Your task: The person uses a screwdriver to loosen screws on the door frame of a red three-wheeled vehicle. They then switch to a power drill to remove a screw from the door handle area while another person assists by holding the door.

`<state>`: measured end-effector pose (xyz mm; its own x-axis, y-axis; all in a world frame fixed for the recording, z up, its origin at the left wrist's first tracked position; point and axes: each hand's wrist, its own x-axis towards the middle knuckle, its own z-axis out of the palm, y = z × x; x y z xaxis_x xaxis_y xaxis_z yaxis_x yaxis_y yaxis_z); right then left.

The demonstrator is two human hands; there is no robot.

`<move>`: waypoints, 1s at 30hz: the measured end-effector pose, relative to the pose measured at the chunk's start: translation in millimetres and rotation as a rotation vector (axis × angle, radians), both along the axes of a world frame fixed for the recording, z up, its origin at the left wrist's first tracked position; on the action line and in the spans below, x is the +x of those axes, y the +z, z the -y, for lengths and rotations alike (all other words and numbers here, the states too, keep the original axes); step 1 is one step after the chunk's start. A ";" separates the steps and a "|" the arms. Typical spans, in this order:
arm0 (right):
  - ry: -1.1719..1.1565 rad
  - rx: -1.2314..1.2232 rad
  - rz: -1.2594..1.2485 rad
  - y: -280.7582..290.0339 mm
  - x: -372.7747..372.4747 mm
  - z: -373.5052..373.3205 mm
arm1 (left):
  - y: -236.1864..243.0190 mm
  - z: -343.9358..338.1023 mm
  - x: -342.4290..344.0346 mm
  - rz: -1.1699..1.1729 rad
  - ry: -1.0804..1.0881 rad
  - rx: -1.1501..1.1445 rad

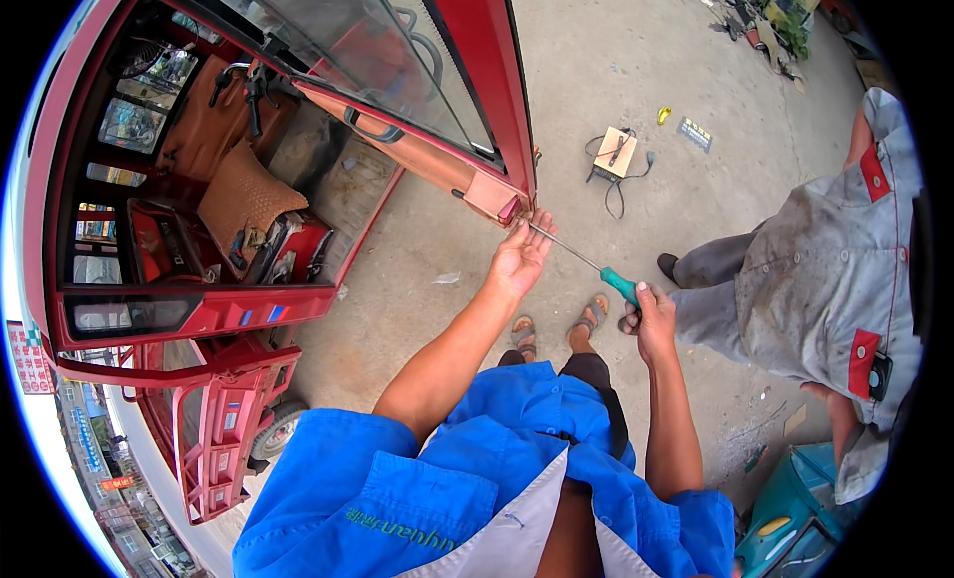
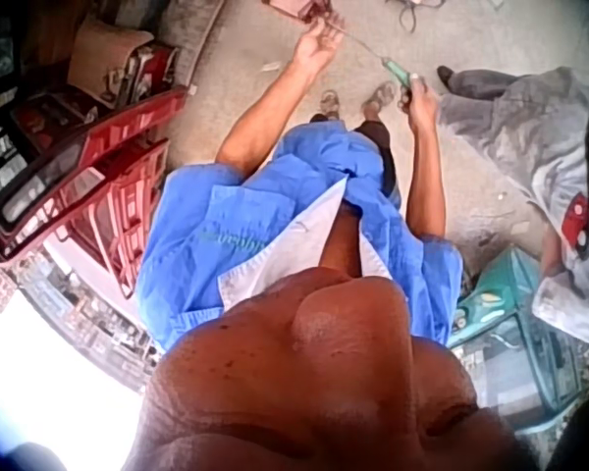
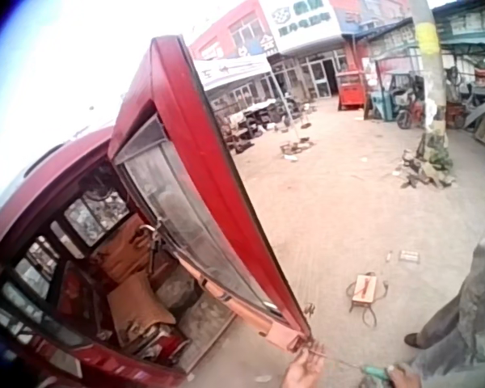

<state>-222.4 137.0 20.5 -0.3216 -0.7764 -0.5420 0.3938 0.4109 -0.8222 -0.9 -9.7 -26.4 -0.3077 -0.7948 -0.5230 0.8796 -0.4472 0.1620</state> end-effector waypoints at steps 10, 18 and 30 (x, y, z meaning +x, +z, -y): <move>0.010 0.056 0.084 4.3 -0.3 6.7 | -0.9 1.9 -0.4 0.015 0.032 0.038; 0.042 0.029 0.090 -0.4 -5.4 11.8 | -1.3 3.3 -2.0 0.061 0.028 0.049; 0.102 -0.036 -0.043 3.8 -4.6 14.1 | -2.1 -1.9 -0.1 0.040 0.029 -0.004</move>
